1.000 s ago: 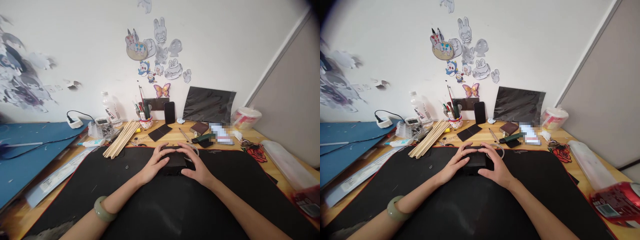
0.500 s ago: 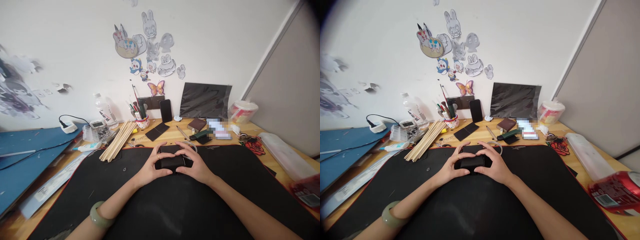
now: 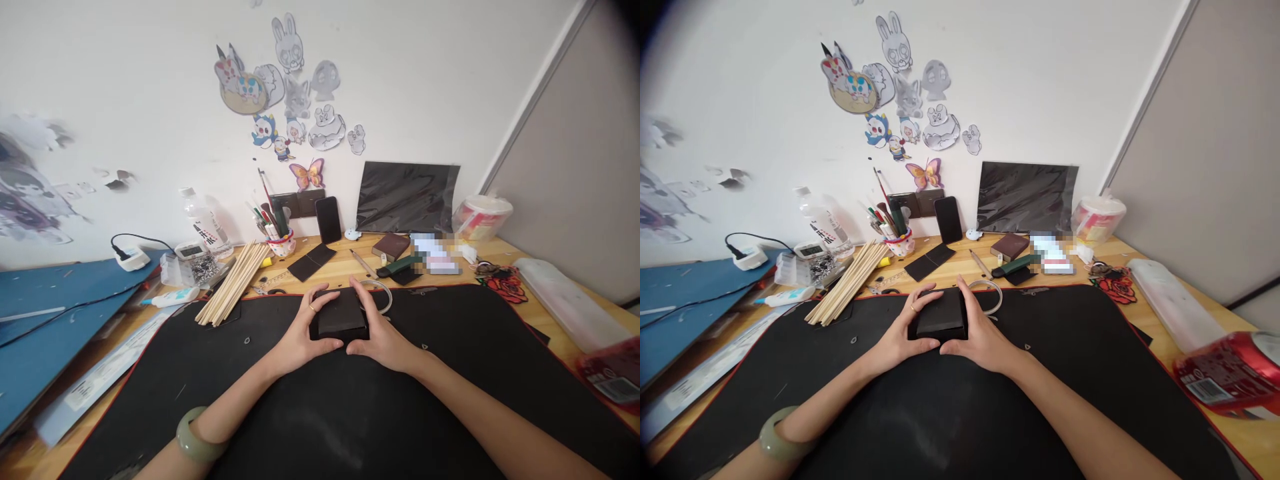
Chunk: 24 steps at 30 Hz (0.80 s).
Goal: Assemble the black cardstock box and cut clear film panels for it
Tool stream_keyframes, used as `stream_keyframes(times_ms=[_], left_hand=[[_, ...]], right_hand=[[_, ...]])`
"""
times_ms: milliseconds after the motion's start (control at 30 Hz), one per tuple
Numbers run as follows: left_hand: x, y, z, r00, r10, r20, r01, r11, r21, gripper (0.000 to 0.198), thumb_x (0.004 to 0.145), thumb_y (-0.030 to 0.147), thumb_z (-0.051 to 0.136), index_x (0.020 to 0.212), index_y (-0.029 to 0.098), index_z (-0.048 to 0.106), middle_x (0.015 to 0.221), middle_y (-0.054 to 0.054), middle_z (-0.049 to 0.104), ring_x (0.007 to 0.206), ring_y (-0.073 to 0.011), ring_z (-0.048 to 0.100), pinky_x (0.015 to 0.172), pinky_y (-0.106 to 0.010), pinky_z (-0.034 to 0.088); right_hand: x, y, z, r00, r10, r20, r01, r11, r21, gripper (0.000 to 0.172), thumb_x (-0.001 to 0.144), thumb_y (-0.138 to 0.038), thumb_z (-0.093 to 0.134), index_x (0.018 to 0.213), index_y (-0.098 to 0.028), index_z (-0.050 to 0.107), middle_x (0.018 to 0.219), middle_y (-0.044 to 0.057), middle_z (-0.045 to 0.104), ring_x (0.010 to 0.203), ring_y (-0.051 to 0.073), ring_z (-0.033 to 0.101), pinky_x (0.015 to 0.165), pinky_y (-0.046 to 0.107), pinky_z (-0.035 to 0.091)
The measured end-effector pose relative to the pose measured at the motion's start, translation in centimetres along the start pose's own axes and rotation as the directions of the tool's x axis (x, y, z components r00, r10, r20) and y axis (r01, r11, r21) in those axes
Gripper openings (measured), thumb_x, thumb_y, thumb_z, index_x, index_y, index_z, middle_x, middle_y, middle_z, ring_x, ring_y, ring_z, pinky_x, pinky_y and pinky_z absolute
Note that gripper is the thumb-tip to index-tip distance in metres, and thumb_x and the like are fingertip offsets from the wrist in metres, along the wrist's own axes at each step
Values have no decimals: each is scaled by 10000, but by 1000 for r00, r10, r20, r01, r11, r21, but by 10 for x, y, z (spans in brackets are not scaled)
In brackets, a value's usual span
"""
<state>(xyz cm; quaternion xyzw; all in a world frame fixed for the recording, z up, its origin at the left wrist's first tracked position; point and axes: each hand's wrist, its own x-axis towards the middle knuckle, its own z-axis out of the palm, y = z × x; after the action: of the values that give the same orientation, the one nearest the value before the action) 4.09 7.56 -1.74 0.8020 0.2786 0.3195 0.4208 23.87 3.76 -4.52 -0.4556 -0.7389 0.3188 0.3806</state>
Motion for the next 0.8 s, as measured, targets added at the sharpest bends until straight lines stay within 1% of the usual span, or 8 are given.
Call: stream_keyframes(times_ms=[133,200,267,400,500,600,667,800], left_hand=[[1,-5,1,1000,-7,-8,7,1000,-18,677,634,334,731,1242,279,438,1371,-89,258,1307,-288,202,1066,-458,201],[1,-9,1,999,-28,-40,24,995,-100,659,617,304,747,1213,268,469,1353,-85,300,1296,-283,237,1058,-438,229],[2,-11,1,993,-81,-86,57,967,-247,660,611,264,753,1208,256,472,1340,-79,349,1279,-275,286,1051,-422,253],[3,-10,1,964,-211,-164,80,813,-576,689,638,224,723,1256,235,418,1338,-73,408,1246,-262,364,1044,-405,280],[3,-4,2,948,-259,-186,64,726,-684,710,639,257,709,1278,242,397,1364,-70,392,1256,-274,355,1033,-397,308],[2,0,3,949,-267,-170,74,708,-702,737,641,304,703,1298,272,369,1385,-58,372,1256,-280,357,1025,-401,326],[2,-1,2,957,-242,-162,72,737,-672,766,641,318,707,1314,277,343,1377,-57,382,1263,-277,345,1040,-403,303],[3,-14,-1,976,-118,-185,14,873,-487,875,602,310,755,1340,271,288,1389,-72,347,1309,-267,250,1070,-404,232]], right_hand=[[0,2,2,1000,-2,10,2,1000,-2,1140,596,-571,664,1399,-274,-89,1490,132,-3,1353,284,86,1059,493,194],[0,4,2,1000,-5,-20,5,1000,8,1144,582,-562,681,1397,-287,-73,1489,129,20,1353,276,94,1063,494,181],[0,5,2,998,-1,-66,3,999,38,1134,582,-541,696,1395,-294,-56,1483,135,68,1349,277,126,1058,505,189],[2,-1,5,985,-14,-175,35,992,119,1061,616,-486,707,1389,-297,5,1462,140,150,1340,285,162,1052,525,204],[3,-10,9,964,-49,-262,96,981,170,890,672,-429,689,1352,-309,126,1456,116,168,1329,268,208,1057,491,234],[3,-19,10,941,-52,-335,117,978,175,644,732,-362,649,1257,-312,279,1437,98,197,1299,258,284,1022,454,319],[4,-23,7,932,-74,-356,135,979,152,528,747,-319,634,1192,-298,352,1404,91,244,1287,254,306,1009,436,343],[6,-27,-4,927,-166,-336,182,983,18,509,720,-235,641,1159,-269,386,1353,97,285,1280,262,308,1022,447,322]])
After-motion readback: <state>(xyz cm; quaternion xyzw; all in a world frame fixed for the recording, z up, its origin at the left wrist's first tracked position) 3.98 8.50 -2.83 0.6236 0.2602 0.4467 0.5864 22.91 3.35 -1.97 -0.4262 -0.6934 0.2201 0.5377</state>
